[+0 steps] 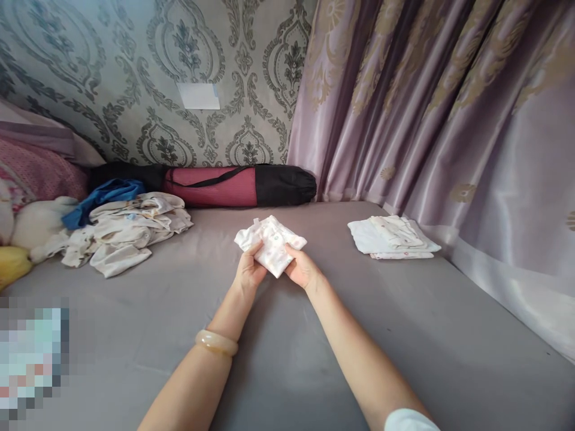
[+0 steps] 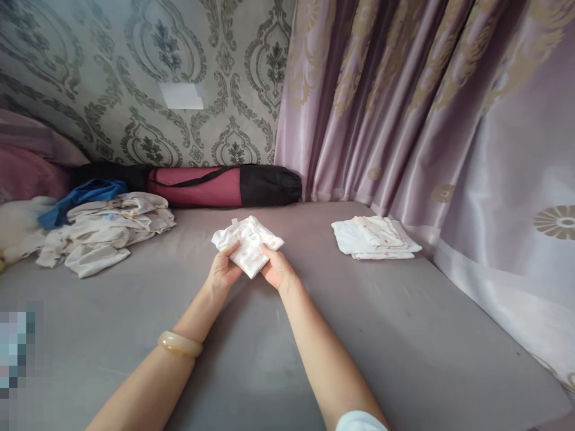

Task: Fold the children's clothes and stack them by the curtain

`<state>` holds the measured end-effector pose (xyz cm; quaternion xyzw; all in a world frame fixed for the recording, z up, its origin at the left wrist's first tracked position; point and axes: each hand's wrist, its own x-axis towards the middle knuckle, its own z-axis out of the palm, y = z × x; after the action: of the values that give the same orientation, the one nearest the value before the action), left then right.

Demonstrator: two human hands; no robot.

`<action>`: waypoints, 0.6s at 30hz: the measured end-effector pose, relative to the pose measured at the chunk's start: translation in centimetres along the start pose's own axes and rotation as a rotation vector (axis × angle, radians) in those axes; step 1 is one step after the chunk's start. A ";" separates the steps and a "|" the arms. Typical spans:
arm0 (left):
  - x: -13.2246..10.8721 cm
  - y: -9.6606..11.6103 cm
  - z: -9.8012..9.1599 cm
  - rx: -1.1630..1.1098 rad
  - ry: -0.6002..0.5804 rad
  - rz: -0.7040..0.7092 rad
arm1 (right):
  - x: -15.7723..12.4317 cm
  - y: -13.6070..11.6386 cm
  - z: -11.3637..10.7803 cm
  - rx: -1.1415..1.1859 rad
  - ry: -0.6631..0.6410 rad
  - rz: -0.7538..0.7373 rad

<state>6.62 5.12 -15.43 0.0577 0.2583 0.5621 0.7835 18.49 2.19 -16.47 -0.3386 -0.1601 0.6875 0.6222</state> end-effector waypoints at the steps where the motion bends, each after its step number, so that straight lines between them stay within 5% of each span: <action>1: 0.1 0.2 -0.1 -0.011 0.009 0.005 | 0.2 0.0 -0.1 0.011 0.016 -0.010; 10: 2.0 2.2 -1.9 0.011 0.120 0.013 | 0.5 -1.7 -1.4 -0.011 0.126 0.024; 18: 1.5 2.7 -2.9 0.175 0.171 0.015 | -0.6 -7.6 -3.3 -0.089 0.170 -0.099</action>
<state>3.26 6.88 -17.39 0.0794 0.3719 0.5462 0.7464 26.36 2.28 -13.77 -0.4146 -0.1535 0.6171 0.6510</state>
